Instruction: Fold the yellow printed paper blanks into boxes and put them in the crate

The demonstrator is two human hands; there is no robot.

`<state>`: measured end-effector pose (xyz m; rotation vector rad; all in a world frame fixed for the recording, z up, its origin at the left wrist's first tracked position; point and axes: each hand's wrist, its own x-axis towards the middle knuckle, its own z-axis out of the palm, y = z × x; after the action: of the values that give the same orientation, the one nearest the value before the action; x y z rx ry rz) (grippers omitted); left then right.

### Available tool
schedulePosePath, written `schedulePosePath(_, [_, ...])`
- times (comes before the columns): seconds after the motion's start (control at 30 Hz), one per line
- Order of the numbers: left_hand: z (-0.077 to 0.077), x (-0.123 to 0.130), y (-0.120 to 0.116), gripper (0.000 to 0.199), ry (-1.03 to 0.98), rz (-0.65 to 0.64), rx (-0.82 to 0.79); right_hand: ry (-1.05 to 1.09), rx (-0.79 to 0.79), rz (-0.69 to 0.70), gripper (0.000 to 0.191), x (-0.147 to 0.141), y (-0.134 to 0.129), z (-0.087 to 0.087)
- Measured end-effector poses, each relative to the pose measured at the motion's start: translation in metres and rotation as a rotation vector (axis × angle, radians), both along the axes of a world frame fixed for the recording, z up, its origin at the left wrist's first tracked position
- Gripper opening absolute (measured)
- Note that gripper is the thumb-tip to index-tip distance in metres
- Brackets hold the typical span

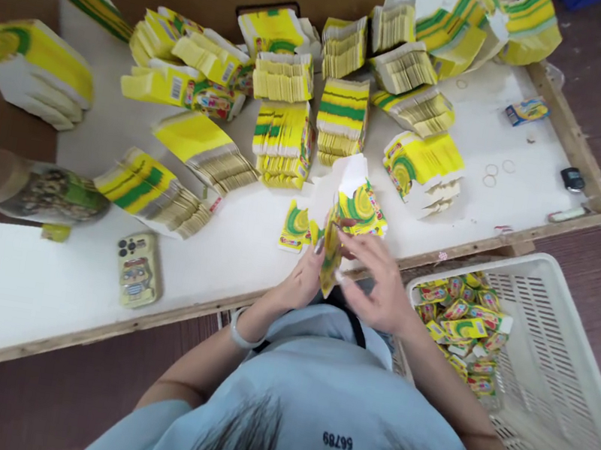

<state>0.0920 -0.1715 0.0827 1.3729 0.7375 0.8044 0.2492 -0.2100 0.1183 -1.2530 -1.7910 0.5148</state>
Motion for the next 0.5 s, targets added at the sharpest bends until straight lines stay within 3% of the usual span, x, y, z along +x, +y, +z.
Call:
schedulePosePath(0.13, [0.001, 0.003, 0.001, 0.075, -0.059, -0.137, 0.103, 0.247, -0.011, -0.355, 0.042, -0.002, 0.007, -0.001])
schedulePosePath(0.3, [0.008, 0.001, -0.002, 0.073, 0.05, -0.242, 0.219, 0.523, -0.278, -0.32, 0.038, -0.022, 0.018, -0.013])
schedulePosePath(0.5, [0.002, -0.001, -0.003, 0.08, -0.02, -0.151, 0.057, 0.505, -0.271, -0.332, 0.05, -0.017, 0.014, -0.024])
